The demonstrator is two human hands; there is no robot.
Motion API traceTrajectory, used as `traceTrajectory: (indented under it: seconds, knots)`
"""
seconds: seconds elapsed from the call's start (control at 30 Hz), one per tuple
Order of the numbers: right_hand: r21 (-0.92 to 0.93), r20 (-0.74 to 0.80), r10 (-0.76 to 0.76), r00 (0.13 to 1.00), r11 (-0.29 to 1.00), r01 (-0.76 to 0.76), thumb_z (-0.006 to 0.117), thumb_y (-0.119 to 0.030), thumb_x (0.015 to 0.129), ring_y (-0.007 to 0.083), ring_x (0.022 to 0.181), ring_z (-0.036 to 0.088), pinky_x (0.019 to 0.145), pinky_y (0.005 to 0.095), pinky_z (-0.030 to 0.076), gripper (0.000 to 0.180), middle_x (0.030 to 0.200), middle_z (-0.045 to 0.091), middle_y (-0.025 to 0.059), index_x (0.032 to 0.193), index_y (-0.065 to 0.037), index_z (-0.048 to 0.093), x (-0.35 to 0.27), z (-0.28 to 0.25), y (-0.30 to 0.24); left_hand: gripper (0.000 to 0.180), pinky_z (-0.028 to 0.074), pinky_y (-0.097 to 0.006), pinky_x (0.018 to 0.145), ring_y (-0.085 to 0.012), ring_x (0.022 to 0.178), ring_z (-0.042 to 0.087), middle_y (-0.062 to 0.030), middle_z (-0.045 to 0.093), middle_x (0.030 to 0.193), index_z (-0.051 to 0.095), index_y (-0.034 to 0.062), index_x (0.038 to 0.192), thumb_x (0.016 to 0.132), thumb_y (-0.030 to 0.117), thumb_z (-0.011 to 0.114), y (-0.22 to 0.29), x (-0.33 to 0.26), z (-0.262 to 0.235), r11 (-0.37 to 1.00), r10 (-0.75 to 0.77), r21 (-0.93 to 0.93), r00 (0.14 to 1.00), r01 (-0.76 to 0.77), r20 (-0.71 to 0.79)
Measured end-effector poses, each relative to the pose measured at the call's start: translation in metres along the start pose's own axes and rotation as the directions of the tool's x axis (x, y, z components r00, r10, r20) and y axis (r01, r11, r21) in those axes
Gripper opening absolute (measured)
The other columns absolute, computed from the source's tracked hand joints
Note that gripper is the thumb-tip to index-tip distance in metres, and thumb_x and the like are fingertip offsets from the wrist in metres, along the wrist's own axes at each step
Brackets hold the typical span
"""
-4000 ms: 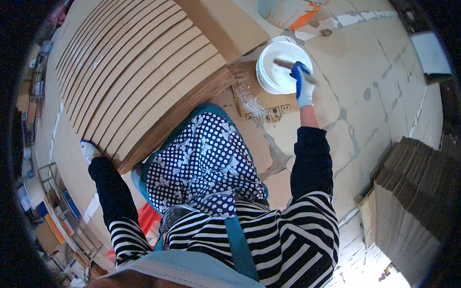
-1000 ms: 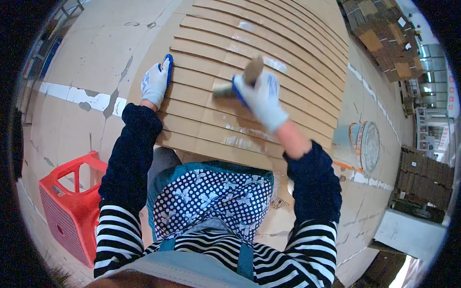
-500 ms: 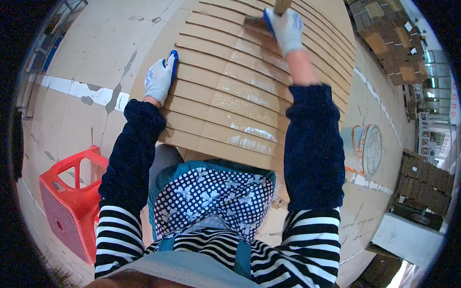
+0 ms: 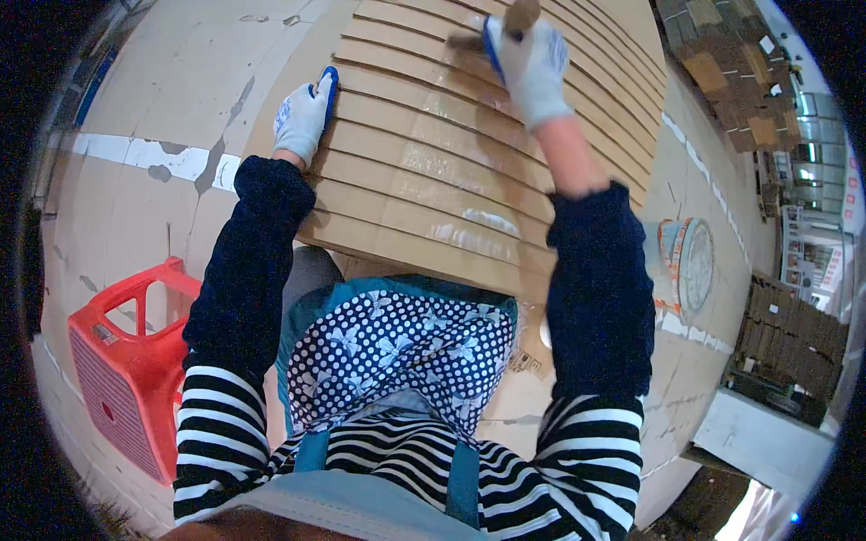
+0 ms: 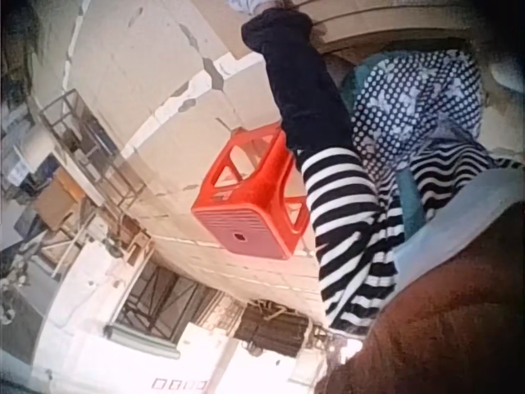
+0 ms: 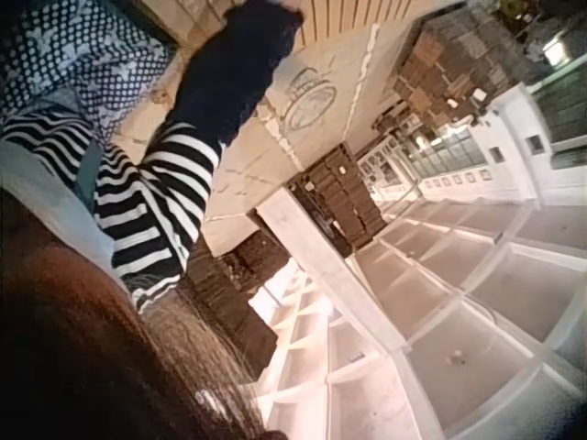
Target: Apply glue to the edges of a stack of cardboard sheets using a large brush.
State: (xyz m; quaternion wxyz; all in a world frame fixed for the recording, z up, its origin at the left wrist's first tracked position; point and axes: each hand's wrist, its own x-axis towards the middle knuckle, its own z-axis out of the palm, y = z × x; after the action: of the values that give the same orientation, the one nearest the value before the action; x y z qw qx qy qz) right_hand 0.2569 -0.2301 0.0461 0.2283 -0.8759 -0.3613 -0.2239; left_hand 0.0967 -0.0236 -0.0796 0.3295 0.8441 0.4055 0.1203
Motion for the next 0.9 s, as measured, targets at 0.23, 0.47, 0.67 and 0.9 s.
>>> traceTrajectory:
  seconds: [0.23,0.47,0.67,0.9]
  knots:
    - [-0.077,-0.086,-0.171,0.981,0.983,0.165,0.064,-0.034,0.074,0.0320,0.059,0.058,0.054,0.0382,0.047,0.027,0.062,0.059,0.0137,0.065,-0.009,0.061,-0.055,0.022,-0.015,0.062,0.042,-0.043,0.080,-0.0369,0.090,0.057,-0.0229,0.061,0.091,0.063,0.0020,0.085,0.083,0.058,0.037,-0.008,0.001,-0.002,0.999,-0.017,0.036,1.000,0.016,0.008]
    - [0.485,0.339,0.048,0.940,0.847,-0.218,0.070,-0.015,0.072,0.0133,0.057,0.054,0.054,0.0284,0.044,0.017,0.065,0.058,0.0037,0.066,-0.006,0.058,-0.122,-0.033,-0.034,0.064,0.042,-0.043,0.078,-0.0379,0.087,0.057,-0.0237,0.060,0.088,0.062,0.0014,0.081,0.083,0.059,0.034,-0.012,0.002,-0.001,0.999,0.025,0.043,0.999,-0.024,-0.024]
    - [0.344,0.039,0.250,0.968,0.906,-0.248,0.068,-0.032,0.075,0.0075,0.056,0.051,0.052,0.0270,0.043,0.032,0.061,0.057,0.0024,0.073,-0.001,0.063,0.016,-0.027,0.079,0.064,0.043,-0.043,0.077,-0.0382,0.086,0.058,-0.0249,0.060,0.087,0.064,0.0009,0.081,0.083,0.058,0.035,-0.007,0.007,0.003,0.997,0.038,0.066,0.999,-0.037,-0.017]
    - [0.374,0.353,0.295,0.888,0.826,-0.422,0.066,-0.031,0.072,0.0190,0.063,0.059,0.059,0.0307,0.046,0.032,0.067,0.061,0.0100,0.073,0.001,0.061,-0.105,-0.012,0.094,0.067,0.040,-0.041,0.083,-0.0384,0.094,0.055,-0.0258,0.058,0.098,0.063,-0.0005,0.095,0.084,0.059,0.032,-0.009,0.003,-0.010,0.997,-0.007,0.079,1.000,0.005,0.022]
